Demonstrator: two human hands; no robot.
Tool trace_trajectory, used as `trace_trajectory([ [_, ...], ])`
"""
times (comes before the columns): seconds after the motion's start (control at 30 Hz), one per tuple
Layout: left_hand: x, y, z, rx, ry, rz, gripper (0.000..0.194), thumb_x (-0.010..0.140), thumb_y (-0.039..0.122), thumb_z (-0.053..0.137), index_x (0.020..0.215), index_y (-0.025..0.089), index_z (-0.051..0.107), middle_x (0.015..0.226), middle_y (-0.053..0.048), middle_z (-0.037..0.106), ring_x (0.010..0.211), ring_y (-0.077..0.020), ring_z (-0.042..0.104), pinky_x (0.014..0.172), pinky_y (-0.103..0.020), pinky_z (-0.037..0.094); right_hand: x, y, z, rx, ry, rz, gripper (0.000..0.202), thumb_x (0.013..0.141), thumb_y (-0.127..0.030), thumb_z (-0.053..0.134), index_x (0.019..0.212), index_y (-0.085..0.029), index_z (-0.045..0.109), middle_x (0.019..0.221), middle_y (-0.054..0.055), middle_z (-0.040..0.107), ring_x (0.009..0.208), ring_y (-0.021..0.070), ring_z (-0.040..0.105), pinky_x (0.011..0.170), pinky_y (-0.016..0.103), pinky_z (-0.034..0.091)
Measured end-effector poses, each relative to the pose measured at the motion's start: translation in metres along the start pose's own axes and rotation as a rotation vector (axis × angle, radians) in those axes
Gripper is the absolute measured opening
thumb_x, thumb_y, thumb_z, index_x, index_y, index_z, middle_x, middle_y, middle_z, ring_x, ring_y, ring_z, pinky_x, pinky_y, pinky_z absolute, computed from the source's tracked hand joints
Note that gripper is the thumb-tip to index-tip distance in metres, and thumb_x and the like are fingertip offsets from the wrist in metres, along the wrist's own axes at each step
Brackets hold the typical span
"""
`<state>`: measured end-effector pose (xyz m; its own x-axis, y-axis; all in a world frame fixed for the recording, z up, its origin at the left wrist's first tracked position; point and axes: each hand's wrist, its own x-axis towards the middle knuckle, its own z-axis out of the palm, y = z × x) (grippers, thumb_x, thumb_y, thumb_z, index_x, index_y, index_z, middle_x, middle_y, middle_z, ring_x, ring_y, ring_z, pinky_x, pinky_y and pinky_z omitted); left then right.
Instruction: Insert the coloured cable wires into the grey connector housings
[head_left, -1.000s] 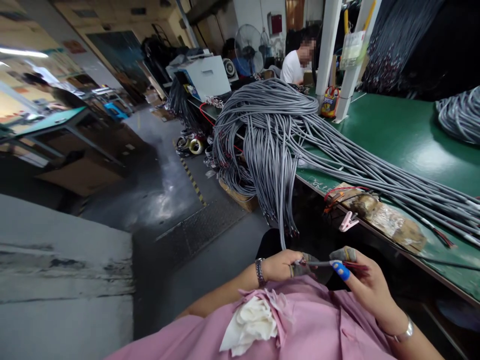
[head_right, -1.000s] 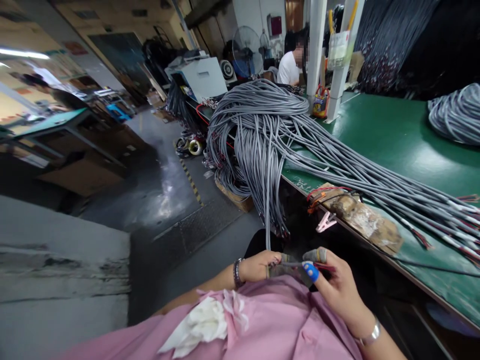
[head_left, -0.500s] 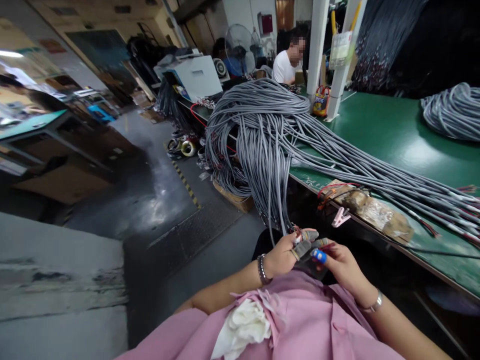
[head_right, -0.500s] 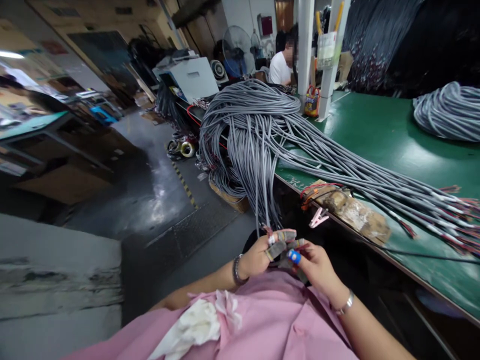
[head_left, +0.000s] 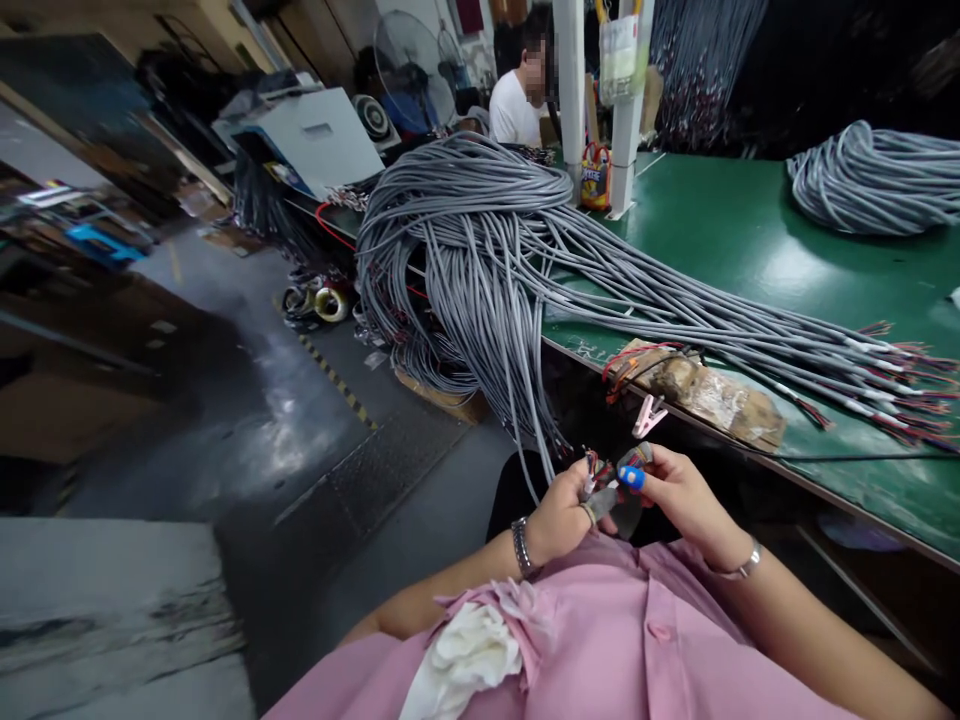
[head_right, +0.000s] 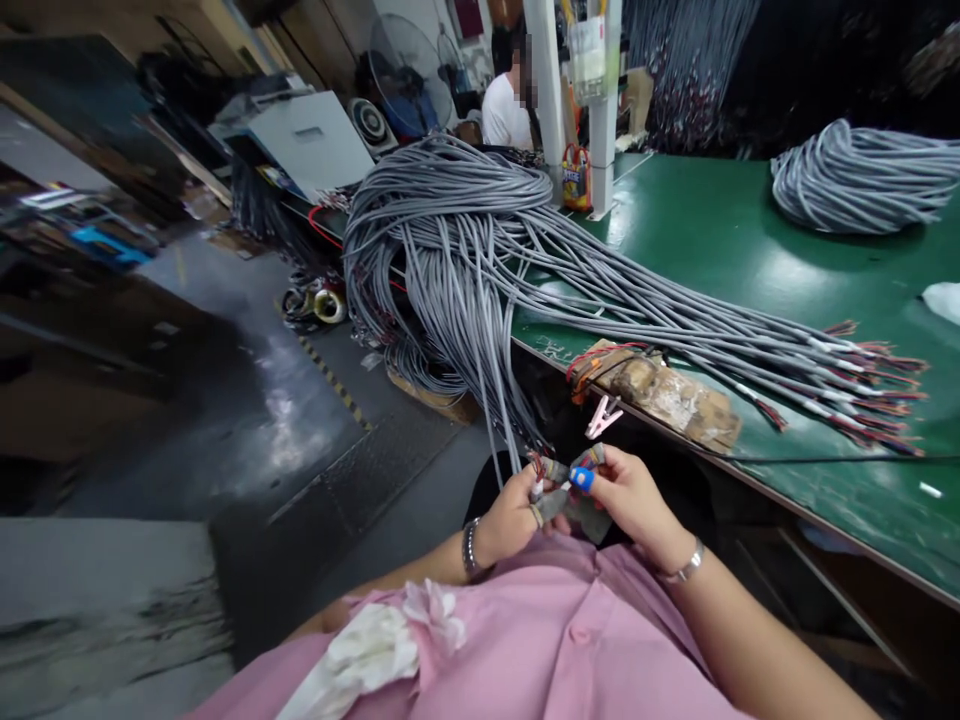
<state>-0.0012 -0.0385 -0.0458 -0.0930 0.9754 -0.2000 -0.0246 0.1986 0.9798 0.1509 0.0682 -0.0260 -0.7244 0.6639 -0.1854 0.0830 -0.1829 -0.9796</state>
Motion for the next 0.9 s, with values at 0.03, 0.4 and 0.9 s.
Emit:
trace_trajectory([
  [0.03,0.0,0.002,0.0,-0.01,-0.01,0.0,0.03,0.081,0.042,0.062,0.092,0.015,0.055,0.068,-0.002,0.064,0.049,-0.0104,0.059,0.044,-0.018,0.041,0.002,-0.003,-0.002,-0.019,-0.047,0.008,0.027,0.076,-0.04,0.07,0.081,-0.015,0.061,0.062,-0.001,0.06,0.053,0.0093,0.05,0.048,0.021,0.037],
  [0.4,-0.004,-0.002,0.001,-0.115,-0.02,-0.128,0.033,0.074,0.043,0.068,0.069,0.014,0.054,0.048,0.002,0.055,0.036,-0.0084,0.05,0.038,-0.018,0.039,0.016,-0.001,0.017,-0.084,-0.126,0.066,0.031,0.07,-0.043,0.073,0.071,-0.015,0.06,0.057,-0.003,0.056,0.049,0.0081,0.044,0.047,0.021,0.033],
  [0.9,0.001,0.012,-0.007,-0.294,-0.13,-0.106,0.053,0.079,0.062,0.055,0.086,0.01,0.06,0.069,-0.01,0.069,0.045,-0.0118,0.06,0.039,-0.018,0.034,0.013,-0.003,0.011,0.098,-0.098,0.034,0.027,0.077,-0.042,0.069,0.08,-0.016,0.061,0.063,-0.002,0.054,0.053,0.009,0.043,0.052,0.024,0.035],
])
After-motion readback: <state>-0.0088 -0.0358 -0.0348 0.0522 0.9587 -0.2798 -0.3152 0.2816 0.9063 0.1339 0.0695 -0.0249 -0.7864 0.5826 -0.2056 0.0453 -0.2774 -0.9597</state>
